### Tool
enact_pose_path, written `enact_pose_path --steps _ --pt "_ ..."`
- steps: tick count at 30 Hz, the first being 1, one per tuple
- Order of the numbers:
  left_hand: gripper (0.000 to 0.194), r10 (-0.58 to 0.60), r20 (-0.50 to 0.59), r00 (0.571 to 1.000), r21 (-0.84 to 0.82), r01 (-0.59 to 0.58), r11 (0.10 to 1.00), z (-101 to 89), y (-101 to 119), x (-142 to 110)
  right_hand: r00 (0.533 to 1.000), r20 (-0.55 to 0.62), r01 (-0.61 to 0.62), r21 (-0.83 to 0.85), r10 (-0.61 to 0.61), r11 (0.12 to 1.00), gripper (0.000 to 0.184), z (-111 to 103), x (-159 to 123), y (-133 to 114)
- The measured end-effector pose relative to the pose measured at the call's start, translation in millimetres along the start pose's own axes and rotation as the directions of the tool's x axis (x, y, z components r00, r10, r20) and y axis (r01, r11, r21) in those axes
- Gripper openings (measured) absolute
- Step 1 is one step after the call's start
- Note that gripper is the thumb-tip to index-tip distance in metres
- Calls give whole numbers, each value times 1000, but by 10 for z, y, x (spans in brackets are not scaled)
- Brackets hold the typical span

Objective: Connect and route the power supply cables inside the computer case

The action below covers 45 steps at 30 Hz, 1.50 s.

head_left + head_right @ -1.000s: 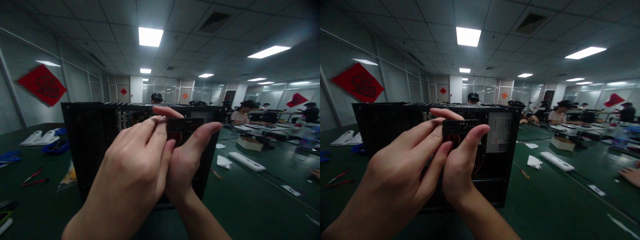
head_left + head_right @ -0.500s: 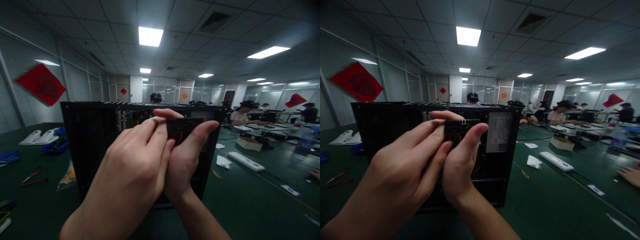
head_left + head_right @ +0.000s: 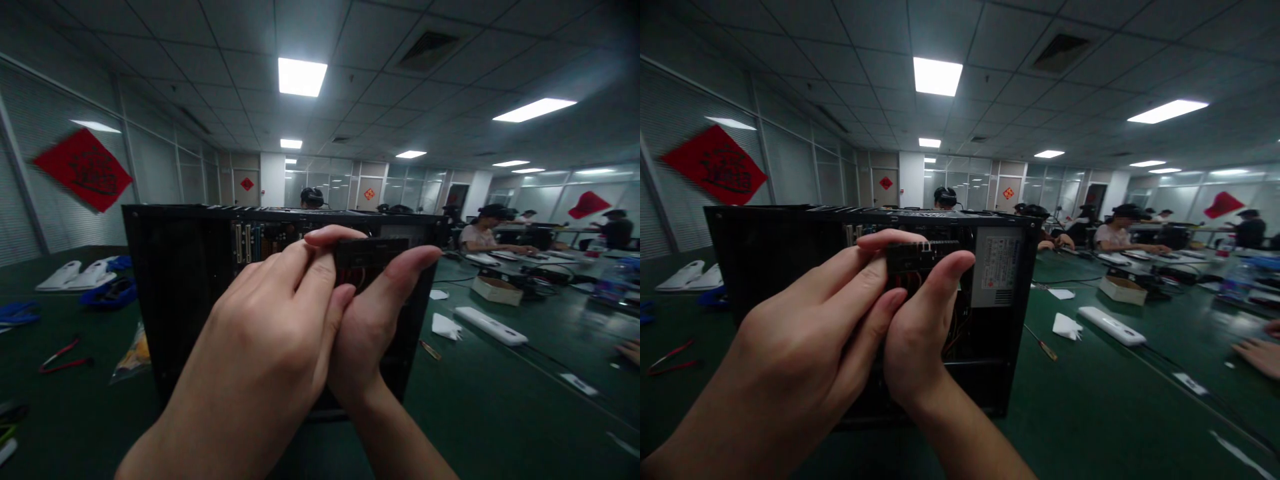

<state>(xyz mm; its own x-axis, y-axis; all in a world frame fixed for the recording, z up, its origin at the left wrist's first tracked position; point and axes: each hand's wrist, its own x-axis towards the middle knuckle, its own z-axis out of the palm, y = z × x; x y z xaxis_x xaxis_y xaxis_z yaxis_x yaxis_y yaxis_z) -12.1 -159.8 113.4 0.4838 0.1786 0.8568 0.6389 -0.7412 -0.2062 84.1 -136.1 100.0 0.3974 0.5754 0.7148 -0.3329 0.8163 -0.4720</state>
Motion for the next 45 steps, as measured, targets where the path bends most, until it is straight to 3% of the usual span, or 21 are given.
enact_pose_path --steps 17,31,37,45 --pt "23 21 -79 997 9 -21 1000 36 28 30 998 15 64 -8 -64 998 69 -37 12 33" --pt "19 -114 -112 987 -277 79 958 50 11 58 998 4 55 -22 -55 998 68 -52 34 41" --pt "19 -135 -108 985 -283 99 954 63 3 63 997 31 67 -33 -66 997 69 -50 41 38" --pt "22 -125 -93 988 -230 101 968 75 33 62 998 -22 60 -5 -60 998 66 -37 22 50"
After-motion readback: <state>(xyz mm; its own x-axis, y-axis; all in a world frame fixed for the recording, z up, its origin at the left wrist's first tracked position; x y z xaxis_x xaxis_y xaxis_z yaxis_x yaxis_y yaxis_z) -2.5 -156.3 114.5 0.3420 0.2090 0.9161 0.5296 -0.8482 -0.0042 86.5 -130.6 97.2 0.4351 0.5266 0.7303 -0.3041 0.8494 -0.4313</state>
